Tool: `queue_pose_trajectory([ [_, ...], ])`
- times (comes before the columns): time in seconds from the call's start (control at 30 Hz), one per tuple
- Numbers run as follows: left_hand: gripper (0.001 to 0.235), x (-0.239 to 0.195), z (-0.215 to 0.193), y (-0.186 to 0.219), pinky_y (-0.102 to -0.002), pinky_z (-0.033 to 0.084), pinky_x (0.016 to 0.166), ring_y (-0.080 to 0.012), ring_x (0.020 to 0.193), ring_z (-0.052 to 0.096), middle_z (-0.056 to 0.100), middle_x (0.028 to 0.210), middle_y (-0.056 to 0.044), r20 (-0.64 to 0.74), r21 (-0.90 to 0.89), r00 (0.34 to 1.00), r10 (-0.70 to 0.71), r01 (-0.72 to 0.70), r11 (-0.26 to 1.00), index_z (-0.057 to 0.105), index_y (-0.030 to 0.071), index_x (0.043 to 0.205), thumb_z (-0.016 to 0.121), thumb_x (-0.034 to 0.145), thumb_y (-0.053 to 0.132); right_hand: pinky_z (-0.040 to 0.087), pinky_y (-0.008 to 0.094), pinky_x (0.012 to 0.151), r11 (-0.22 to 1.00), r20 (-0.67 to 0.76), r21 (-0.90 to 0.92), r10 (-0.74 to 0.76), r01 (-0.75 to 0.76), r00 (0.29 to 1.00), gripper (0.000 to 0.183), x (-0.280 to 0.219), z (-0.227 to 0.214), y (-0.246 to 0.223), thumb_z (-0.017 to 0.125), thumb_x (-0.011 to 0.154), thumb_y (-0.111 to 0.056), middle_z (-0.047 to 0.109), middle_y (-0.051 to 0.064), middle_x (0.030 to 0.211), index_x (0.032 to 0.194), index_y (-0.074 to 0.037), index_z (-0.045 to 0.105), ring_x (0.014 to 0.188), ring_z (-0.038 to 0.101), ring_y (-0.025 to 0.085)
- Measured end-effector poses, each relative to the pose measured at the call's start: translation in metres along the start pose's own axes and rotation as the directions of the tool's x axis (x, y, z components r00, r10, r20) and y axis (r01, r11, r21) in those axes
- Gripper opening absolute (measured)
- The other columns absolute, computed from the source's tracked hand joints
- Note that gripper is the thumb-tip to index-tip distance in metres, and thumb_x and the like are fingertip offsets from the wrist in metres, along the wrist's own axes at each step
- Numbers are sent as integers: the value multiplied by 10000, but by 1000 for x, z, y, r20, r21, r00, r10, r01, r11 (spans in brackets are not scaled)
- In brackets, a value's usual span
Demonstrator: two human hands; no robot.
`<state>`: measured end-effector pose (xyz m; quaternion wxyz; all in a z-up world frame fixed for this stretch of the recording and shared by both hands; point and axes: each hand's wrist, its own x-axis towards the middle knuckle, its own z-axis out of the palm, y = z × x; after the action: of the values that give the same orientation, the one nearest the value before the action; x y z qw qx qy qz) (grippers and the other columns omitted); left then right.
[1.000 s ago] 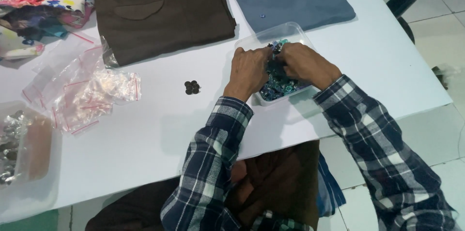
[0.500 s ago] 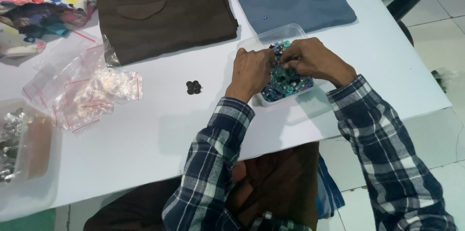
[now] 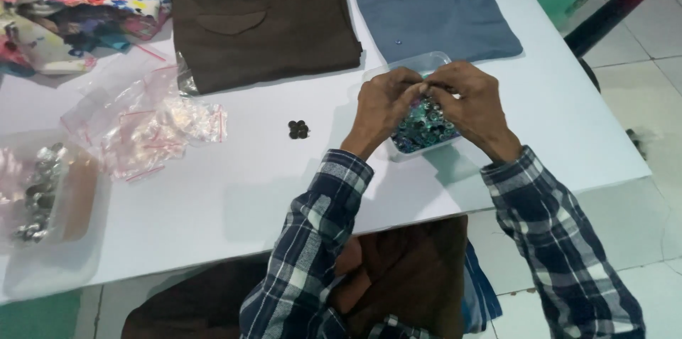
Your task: The person sorts small colored accessories from a plastic container by hand, joins several pieces together, and places them into small transparent bags on a white table.
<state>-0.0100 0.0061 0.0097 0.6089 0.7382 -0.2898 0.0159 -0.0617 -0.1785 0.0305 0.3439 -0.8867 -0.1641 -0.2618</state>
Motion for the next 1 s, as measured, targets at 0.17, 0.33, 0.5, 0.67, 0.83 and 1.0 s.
queue_pose_trajectory([
  [0.17, 212, -35, -17, 36, -233, 596, 811, -128, 855, 747, 771, 897, -70, -92, -455, 987, -129, 73, 888, 731, 120, 1059, 774, 881, 226, 597, 259, 652, 995, -101, 73, -60, 67, 993, 185, -5, 4, -67, 788, 926, 106, 707, 112, 1002, 1053, -28, 796, 873, 705, 221],
  [0.33, 229, -92, -69, 39, -258, 621, 837, -169, 873, 756, 772, 908, -114, -178, -533, 974, -139, 23, 846, 743, 58, 1057, 804, 878, 188, 635, 347, 694, 969, -87, 230, -77, 95, 993, 197, -15, 38, -137, 736, 896, 166, 727, 200, 991, 1034, 31, 772, 931, 737, 341],
  [0.5, 266, -134, -125, -3, -285, 629, 817, -172, 897, 750, 772, 912, -94, -313, -339, 938, -150, 38, 940, 719, 57, 1086, 815, 839, 78, 666, 361, 742, 913, -26, 407, 15, -3, 1000, 197, -13, 104, -136, 729, 905, 109, 752, 180, 985, 1060, -7, 765, 911, 751, 307],
  [0.67, 258, -148, -153, -44, -390, 608, 848, -288, 975, 736, 751, 960, -174, -318, -171, 941, -116, 63, 983, 707, 44, 1100, 775, 853, 7, 653, 335, 787, 853, 21, 508, 127, -120, 992, 193, -16, 154, -113, 704, 920, 98, 759, 153, 985, 1046, -32, 770, 938, 739, 235],
  [0.83, 178, -158, -153, -58, -407, 594, 881, -293, 980, 737, 765, 934, -139, -295, -86, 946, -131, 110, 990, 745, 80, 1031, 758, 867, 15, 627, 330, 765, 880, 21, 460, 126, -121, 992, 175, -24, 158, -109, 722, 934, 90, 753, 133, 1018, 1027, -47, 777, 990, 727, 218],
  [1.0, 155, -151, -153, -55, -410, 586, 899, -237, 964, 739, 763, 925, -117, -268, -30, 951, -154, 152, 988, 750, 90, 1000, 738, 870, 8, 585, 272, 701, 887, 110, 380, 238, -262, 965, 184, -27, 167, -110, 744, 916, 37, 767, 70, 944, 974, -127, 804, 900, 729, 157],
])
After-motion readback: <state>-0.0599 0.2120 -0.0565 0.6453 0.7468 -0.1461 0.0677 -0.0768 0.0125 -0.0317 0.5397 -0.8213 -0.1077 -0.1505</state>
